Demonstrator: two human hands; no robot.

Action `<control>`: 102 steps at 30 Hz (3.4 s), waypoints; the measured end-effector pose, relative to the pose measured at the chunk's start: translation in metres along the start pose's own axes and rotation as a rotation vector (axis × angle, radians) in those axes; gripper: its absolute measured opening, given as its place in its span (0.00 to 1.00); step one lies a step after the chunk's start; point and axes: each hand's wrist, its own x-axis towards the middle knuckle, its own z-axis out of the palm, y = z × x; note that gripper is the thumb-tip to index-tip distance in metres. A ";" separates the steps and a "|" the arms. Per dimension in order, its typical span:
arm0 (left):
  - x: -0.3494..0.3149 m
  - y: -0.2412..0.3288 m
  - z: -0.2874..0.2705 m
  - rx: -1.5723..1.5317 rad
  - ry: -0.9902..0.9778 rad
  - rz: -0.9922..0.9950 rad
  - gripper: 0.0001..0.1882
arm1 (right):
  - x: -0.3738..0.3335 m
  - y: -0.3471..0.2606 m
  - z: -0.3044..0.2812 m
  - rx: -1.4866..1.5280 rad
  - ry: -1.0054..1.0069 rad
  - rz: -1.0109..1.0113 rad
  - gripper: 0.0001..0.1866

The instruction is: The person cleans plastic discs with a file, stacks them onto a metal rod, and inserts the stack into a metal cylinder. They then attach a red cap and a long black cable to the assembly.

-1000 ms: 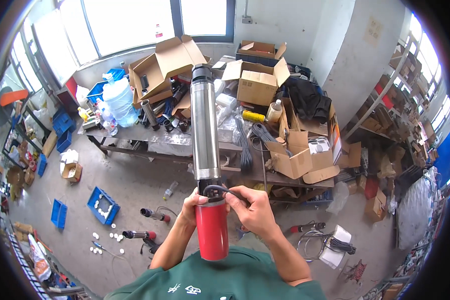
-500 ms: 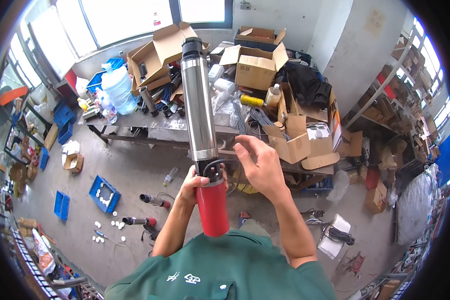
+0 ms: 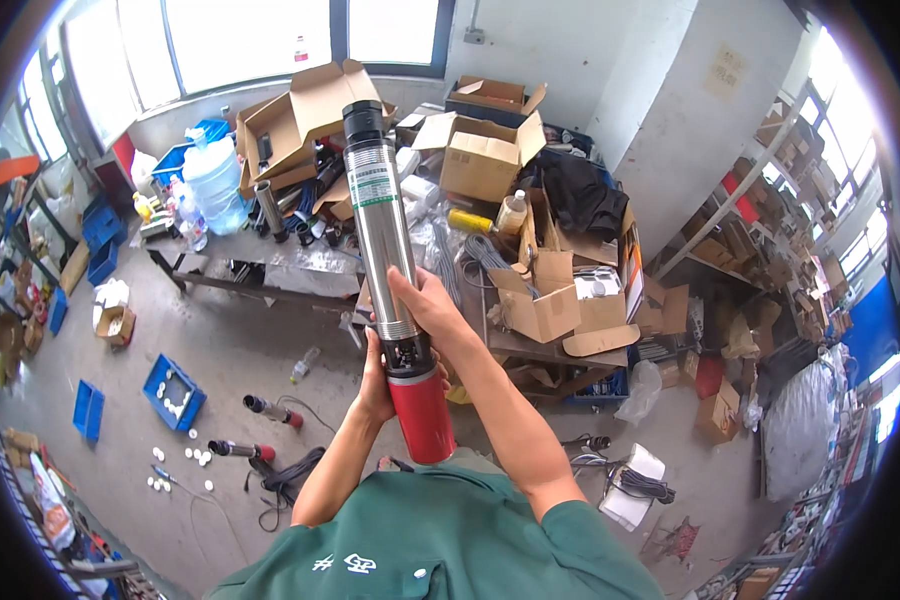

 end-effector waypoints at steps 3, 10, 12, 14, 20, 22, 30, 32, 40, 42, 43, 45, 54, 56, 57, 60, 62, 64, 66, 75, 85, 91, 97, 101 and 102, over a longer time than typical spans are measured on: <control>-0.006 -0.004 -0.009 0.007 -0.056 -0.006 0.61 | -0.013 0.006 0.001 0.013 -0.068 -0.058 0.42; -0.019 -0.022 -0.021 0.160 -0.023 -0.081 0.62 | -0.035 -0.020 0.013 -0.126 0.109 -0.177 0.33; -0.021 -0.035 -0.024 0.294 0.098 -0.004 0.54 | -0.048 -0.027 0.010 -0.225 0.163 -0.237 0.30; -0.028 -0.002 -0.069 1.192 0.183 -0.087 0.38 | -0.064 -0.030 0.014 -0.258 0.199 -0.205 0.25; 0.000 0.063 0.114 0.878 -0.033 0.612 0.38 | -0.126 0.084 -0.021 -0.645 0.284 -0.398 0.36; 0.003 0.044 0.108 0.857 0.027 0.465 0.26 | -0.137 0.108 -0.029 -0.593 0.256 -0.355 0.39; -0.026 -0.061 0.041 1.188 0.309 0.357 0.17 | -0.108 0.321 -0.255 -1.076 0.597 0.787 0.58; 0.007 -0.087 0.042 1.171 0.149 0.374 0.17 | -0.133 0.354 -0.385 -0.742 0.841 0.563 0.50; -0.024 -0.053 0.017 1.172 0.383 0.312 0.17 | -0.254 0.344 -0.274 -0.886 0.761 0.537 0.31; -0.036 -0.048 0.007 1.151 0.408 0.349 0.17 | -0.354 0.318 -0.246 -0.867 0.653 0.664 0.34; -0.036 -0.050 0.002 1.178 0.385 0.375 0.17 | -0.406 0.301 -0.231 -0.887 0.635 0.639 0.36; -0.032 -0.056 -0.008 1.233 0.354 0.411 0.17 | -0.479 0.260 -0.195 -0.803 0.675 0.647 0.31; -0.011 -0.078 -0.026 1.209 0.047 0.439 0.18 | -0.321 0.056 -0.111 -0.559 0.446 0.004 0.25; -0.009 -0.085 -0.028 1.199 0.032 0.503 0.18 | -0.311 -0.013 -0.088 -0.440 0.393 -0.308 0.35; -0.016 -0.085 -0.029 1.204 0.032 0.523 0.18 | -0.300 -0.055 -0.065 -0.328 0.377 -0.435 0.37; -0.018 -0.093 -0.021 1.199 0.062 0.618 0.18 | -0.278 -0.135 0.000 -0.101 0.256 -0.817 0.31; -0.017 -0.097 -0.020 1.204 0.067 0.650 0.17 | -0.266 -0.140 0.030 0.090 0.196 -0.931 0.32; -0.014 -0.103 -0.019 1.237 0.045 0.668 0.19 | -0.255 -0.131 0.042 0.125 0.217 -0.950 0.32; -0.011 -0.108 -0.016 1.187 -0.010 0.666 0.21 | -0.238 -0.120 0.042 0.129 0.264 -0.955 0.32; -0.002 -0.106 -0.004 1.189 -0.029 0.660 0.23 | -0.204 -0.057 0.019 -0.200 0.203 -0.786 0.35; 0.008 -0.108 0.010 1.220 -0.081 0.605 0.25 | -0.196 -0.033 0.027 -0.176 0.240 -0.865 0.38; 0.012 -0.116 0.000 1.247 -0.099 0.604 0.26 | -0.199 -0.038 0.010 -0.154 0.142 -0.878 0.38; 0.005 -0.111 -0.009 1.294 -0.098 0.582 0.24 | -0.198 -0.032 0.010 -0.200 0.220 -0.699 0.40; 0.009 -0.114 0.005 1.309 -0.090 0.581 0.22 | -0.204 -0.027 0.005 -0.062 0.303 -0.759 0.42; 0.009 -0.114 0.005 1.300 -0.087 0.585 0.22 | -0.194 -0.010 0.001 -0.062 0.338 -0.742 0.42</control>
